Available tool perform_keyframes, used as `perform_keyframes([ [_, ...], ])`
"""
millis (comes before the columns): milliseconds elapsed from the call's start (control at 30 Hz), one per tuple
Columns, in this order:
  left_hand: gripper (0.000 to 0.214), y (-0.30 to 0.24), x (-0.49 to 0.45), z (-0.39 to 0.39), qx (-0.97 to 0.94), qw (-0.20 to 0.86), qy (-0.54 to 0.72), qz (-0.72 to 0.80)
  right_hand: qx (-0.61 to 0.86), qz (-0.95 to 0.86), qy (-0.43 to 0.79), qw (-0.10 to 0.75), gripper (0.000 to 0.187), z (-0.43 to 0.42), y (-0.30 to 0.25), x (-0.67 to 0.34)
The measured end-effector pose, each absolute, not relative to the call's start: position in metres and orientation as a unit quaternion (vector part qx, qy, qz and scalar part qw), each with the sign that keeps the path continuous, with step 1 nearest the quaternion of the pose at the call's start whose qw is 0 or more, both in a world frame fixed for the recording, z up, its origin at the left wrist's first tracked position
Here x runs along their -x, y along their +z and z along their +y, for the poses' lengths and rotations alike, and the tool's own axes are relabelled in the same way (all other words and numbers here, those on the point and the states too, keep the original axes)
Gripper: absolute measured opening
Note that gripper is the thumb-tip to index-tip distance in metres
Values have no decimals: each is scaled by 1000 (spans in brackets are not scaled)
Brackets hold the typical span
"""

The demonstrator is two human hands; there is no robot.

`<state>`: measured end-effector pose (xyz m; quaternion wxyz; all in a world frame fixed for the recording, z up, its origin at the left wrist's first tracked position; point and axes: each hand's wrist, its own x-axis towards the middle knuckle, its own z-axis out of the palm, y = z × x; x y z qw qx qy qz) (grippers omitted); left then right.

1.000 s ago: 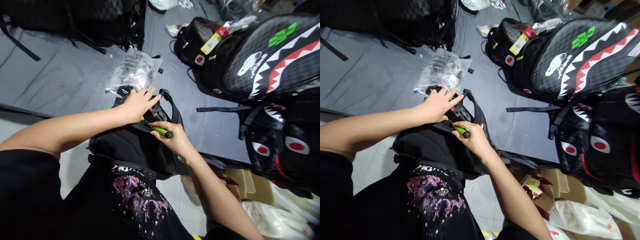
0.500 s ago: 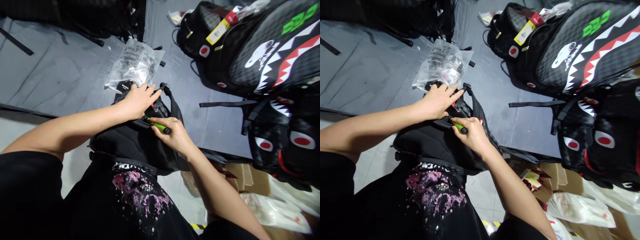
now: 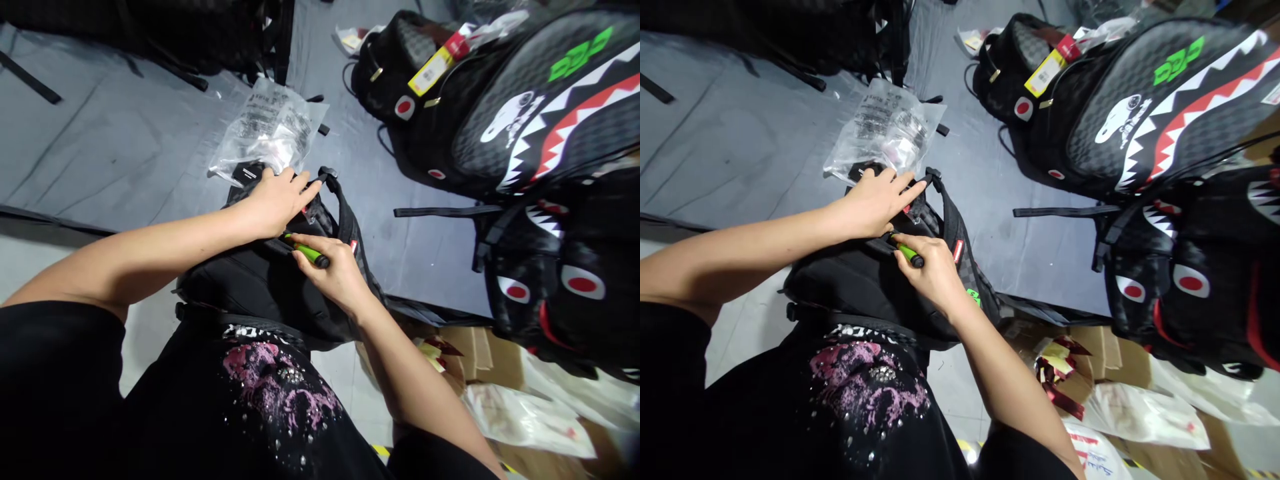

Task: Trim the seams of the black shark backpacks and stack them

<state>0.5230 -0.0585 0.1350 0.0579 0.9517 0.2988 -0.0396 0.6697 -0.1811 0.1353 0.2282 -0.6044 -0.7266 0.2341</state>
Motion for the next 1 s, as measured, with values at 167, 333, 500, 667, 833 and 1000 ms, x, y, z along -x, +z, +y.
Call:
perform_keyframes([
  [167, 86, 132, -523, -58, -951, 57, -28, 302, 623, -720, 210, 221, 25, -181, 133, -667],
  [333, 84, 132, -522, -60, -951, 56, -19, 302, 647, -701, 195, 230, 24, -183, 131, -661],
  [500, 85, 132, -522, -61, -949, 64, -20, 309, 669, -657, 234, 258, 24, -187, 127, -655],
  [667, 89, 130, -522, -61, -946, 69, -23, 315, 679, -643, 235, 265, 23, -188, 127, -655],
  [833, 86, 128, -522, -61, -947, 62, -15, 315, 693, -650, 204, 236, 21, -189, 131, -662],
  [1000, 88, 128, -523, -61, -947, 55, -13, 318, 689, -644, 211, 258, 22, -190, 128, -662],
])
